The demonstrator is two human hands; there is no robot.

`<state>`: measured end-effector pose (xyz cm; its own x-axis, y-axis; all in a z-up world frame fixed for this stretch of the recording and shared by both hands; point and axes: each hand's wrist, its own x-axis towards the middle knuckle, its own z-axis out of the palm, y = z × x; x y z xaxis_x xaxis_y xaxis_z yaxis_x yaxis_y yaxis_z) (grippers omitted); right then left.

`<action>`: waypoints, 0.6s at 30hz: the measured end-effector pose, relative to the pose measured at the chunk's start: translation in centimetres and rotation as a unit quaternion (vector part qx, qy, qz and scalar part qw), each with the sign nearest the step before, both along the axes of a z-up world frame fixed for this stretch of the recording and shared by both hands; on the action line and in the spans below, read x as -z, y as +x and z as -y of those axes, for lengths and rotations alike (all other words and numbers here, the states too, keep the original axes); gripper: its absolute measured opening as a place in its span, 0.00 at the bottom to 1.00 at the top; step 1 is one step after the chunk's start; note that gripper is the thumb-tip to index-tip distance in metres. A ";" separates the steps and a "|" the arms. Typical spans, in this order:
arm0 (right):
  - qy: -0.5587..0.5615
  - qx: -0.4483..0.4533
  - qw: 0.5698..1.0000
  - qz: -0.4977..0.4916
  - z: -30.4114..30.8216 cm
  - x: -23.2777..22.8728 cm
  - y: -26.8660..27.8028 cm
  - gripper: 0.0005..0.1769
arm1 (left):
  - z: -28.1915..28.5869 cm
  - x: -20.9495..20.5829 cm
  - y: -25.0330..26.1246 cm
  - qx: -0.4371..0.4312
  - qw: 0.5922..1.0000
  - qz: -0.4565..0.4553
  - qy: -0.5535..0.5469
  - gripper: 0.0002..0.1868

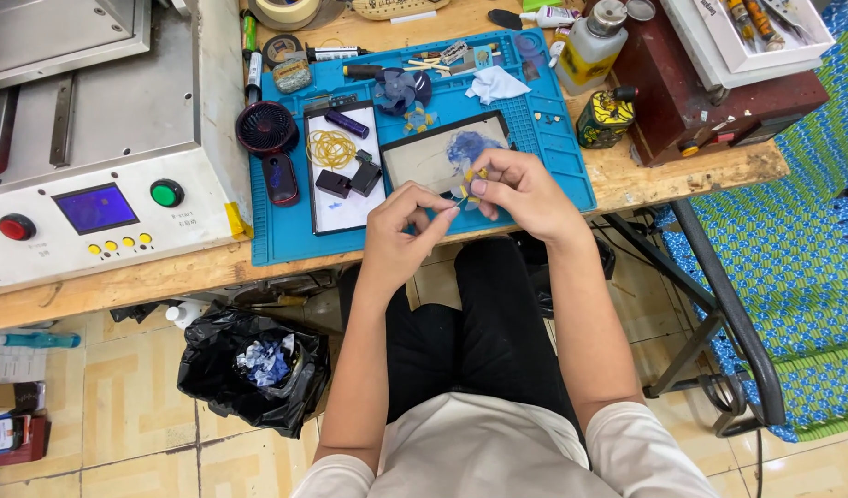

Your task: Inspecting and organizing small electronic components and adhesive strips on a repair mat at a workbench.

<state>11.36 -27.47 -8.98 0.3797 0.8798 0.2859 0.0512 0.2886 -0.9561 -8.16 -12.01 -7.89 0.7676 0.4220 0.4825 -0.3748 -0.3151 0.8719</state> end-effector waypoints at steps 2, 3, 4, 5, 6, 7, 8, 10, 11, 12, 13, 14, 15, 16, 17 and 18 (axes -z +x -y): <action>0.003 0.012 1.000 0.004 -0.1 -0.5 -0.3 0.04 | 0.0 -0.1 -0.2 0.003 0.996 0.003 0.093 0.07; 0.002 0.013 1.000 0.003 -0.1 -0.1 -0.2 0.04 | 0.0 0.1 -0.2 0.004 0.996 0.003 0.092 0.07; -0.005 0.010 1.000 0.023 -0.2 0.2 -0.1 0.04 | 0.0 0.3 -0.2 0.008 0.996 0.005 0.093 0.07; -0.012 0.006 0.999 0.043 -0.3 0.5 0.1 0.03 | 0.0 0.5 -0.1 0.011 0.995 0.008 0.094 0.06; -0.013 0.005 0.999 0.042 -0.2 -0.2 -0.4 0.03 | 0.0 0.3 -0.3 0.011 0.996 0.006 0.092 0.06; -0.024 -0.009 0.998 0.064 -0.2 -0.9 -0.9 0.04 | 0.1 0.1 -0.5 0.022 0.999 0.002 0.034 0.03; -0.033 -0.021 0.996 0.086 -0.1 -1.7 -1.3 0.04 | 0.1 -0.1 -0.6 0.034 0.999 -0.002 -0.023 0.02; -0.031 -0.034 0.996 0.082 -0.1 -1.1 -0.9 0.04 | 0.3 0.0 -0.5 0.026 0.999 -0.005 -0.024 0.02; -0.028 -0.047 0.995 0.080 -0.1 -0.8 -0.6 0.04 | 0.3 0.1 -0.5 0.018 1.000 -0.007 -0.024 0.03; -0.029 -0.046 0.995 0.079 0.0 -0.6 -0.5 0.04 | 0.4 0.0 -0.5 0.019 0.999 -0.008 -0.025 0.03; -0.029 -0.051 0.995 0.077 0.1 -0.5 -0.4 0.05 | 0.5 -0.1 -0.5 0.005 1.000 -0.009 -0.028 0.02; -0.030 -0.054 0.995 0.075 0.3 -0.3 -0.3 0.06 | 0.6 -0.1 -0.6 -0.008 0.999 -0.010 -0.031 0.02; -0.031 -0.054 0.995 0.074 0.3 -0.1 -0.2 0.06 | 0.4 0.1 -0.6 -0.007 0.999 -0.011 -0.032 0.02; -0.026 -0.048 0.997 0.058 0.3 0.2 -0.1 0.06 | 0.2 0.3 -0.6 -0.006 1.000 -0.013 -0.015 0.03; -0.021 -0.043 0.998 0.042 0.4 0.4 0.0 0.07 | 0.1 0.5 -0.5 -0.005 1.000 -0.014 0.001 0.05; -0.022 -0.042 0.998 0.040 0.3 0.2 0.0 0.07 | 0.1 0.1 -0.5 -0.004 1.000 -0.016 0.000 0.05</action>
